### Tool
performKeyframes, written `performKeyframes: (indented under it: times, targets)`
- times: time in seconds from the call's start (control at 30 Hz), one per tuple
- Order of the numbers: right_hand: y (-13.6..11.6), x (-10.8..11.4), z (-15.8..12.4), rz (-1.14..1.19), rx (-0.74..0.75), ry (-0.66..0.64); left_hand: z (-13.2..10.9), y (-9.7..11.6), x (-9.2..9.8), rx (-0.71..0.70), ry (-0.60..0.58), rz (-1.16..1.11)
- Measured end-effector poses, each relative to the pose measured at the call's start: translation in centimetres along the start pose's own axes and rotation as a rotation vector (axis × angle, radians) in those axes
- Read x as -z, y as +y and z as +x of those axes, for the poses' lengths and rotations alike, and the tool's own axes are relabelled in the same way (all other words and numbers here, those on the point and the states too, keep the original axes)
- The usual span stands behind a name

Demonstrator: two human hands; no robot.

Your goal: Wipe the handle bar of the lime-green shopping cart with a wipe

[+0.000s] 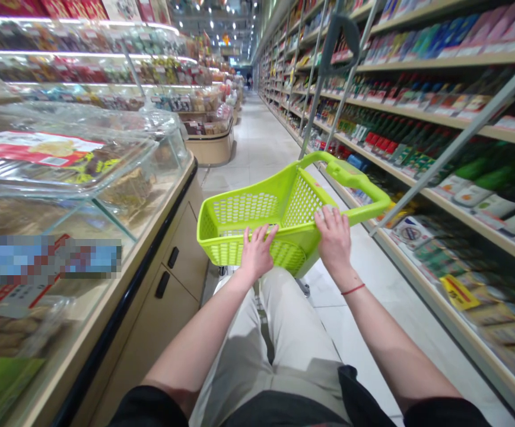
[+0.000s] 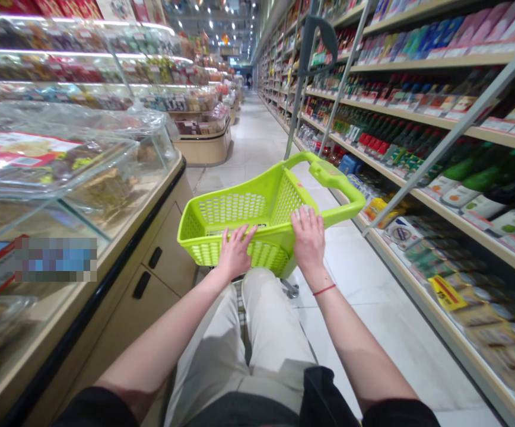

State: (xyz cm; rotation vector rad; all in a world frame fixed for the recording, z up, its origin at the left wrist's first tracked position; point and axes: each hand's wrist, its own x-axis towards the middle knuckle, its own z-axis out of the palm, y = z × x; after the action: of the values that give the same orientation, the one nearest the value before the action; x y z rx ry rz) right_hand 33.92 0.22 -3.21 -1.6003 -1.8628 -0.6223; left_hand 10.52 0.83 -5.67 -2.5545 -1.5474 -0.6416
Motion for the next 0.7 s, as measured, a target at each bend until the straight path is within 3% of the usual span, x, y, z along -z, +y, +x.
performKeyframes:
  times: [0.1, 0.2, 0.3, 0.53, 0.6, 0.7]
  targets:
    - [-0.7, -0.4, -0.3, 0.036, 0.076, -0.012, 0.0, -0.1, 0.1, 0.012, -0.005, -0.006]
    - [0.2, -0.1, -0.2, 0.026, 0.125, -0.016, 0.0, -0.1, 0.1, 0.013, -0.007, -0.01]
    - [2.6, 0.9, 0.4, -0.028, 0.121, -0.009, 0.0, -0.1, 0.0, 0.008, -0.001, -0.02]
    - [8.7, 2.7, 2.3, -0.07, -0.058, 0.034, 0.0, -0.2, -0.2, -0.004, 0.008, -0.043]
    - [8.6, 2.5, 2.3, -0.049, -0.075, 0.047, 0.0, -0.2, -0.1, -0.006, 0.003, -0.04]
    - [6.5, 1.5, 1.8, -0.02, -0.077, 0.059, 0.1, -0.2, 0.1, -0.009, 0.005, -0.033]
